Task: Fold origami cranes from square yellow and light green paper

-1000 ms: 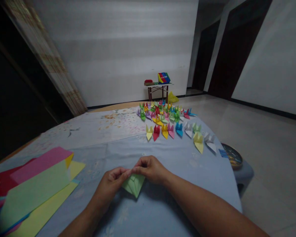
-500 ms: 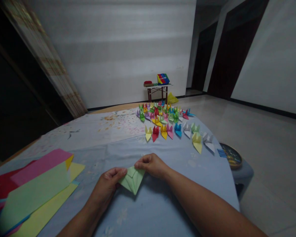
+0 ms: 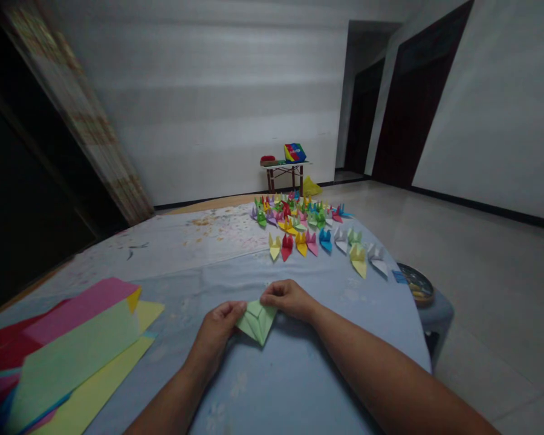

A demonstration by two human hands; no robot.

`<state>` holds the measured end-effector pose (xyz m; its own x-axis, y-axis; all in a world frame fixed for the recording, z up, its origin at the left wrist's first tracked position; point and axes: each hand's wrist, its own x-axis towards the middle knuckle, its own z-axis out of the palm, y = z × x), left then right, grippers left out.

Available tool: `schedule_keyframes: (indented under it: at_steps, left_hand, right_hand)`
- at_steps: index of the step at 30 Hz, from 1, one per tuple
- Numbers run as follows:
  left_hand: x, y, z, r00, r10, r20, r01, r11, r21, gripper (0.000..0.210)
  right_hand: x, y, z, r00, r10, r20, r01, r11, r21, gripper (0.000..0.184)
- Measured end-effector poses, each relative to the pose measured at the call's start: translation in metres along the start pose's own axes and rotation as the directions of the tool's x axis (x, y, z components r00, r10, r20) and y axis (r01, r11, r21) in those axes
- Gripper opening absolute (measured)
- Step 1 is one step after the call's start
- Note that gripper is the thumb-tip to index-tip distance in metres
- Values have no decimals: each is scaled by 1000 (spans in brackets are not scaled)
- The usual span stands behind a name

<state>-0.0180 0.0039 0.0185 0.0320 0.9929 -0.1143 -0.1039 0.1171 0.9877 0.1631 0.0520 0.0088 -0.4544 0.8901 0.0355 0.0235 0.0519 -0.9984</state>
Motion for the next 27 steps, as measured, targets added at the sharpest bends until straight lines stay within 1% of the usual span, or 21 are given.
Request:
schedule_keyframes:
  at_steps: [5, 12, 15, 18, 22, 25, 27]
  left_hand:
    - [-1, -5, 1, 998, 58, -6, -58, 998, -1, 32]
    - [-5, -8, -3, 992, 123, 5, -123, 992, 37, 33]
    - [-5, -7, -4, 988, 151, 16, -151, 986, 69, 33]
    - [-4, -7, -3, 983, 179, 25, -181, 978, 105, 32]
    - [-1, -9, -1, 980, 197, 31, -199, 969, 146, 34]
    - [-1, -11, 0, 978, 209, 12, -208, 963, 171, 35]
    - [-2, -10, 1, 975, 221, -11, -215, 958, 188, 33]
  right_hand:
    - [0, -6, 2, 997, 34, -67, -34, 999, 7, 36]
    - [7, -8, 5, 994, 93, -49, -93, 996, -9, 35]
    - [7, -6, 9, 995, 56, -88, -57, 998, -9, 35]
    - [3, -5, 13, 987, -11, -160, 5, 999, -39, 35]
    - [-2, -4, 17, 973, -58, -222, 44, 997, -65, 29]
    - [-4, -3, 19, 966, -86, -243, 65, 993, -94, 24]
    - [-5, -3, 21, 968, -98, -229, 75, 991, -109, 22]
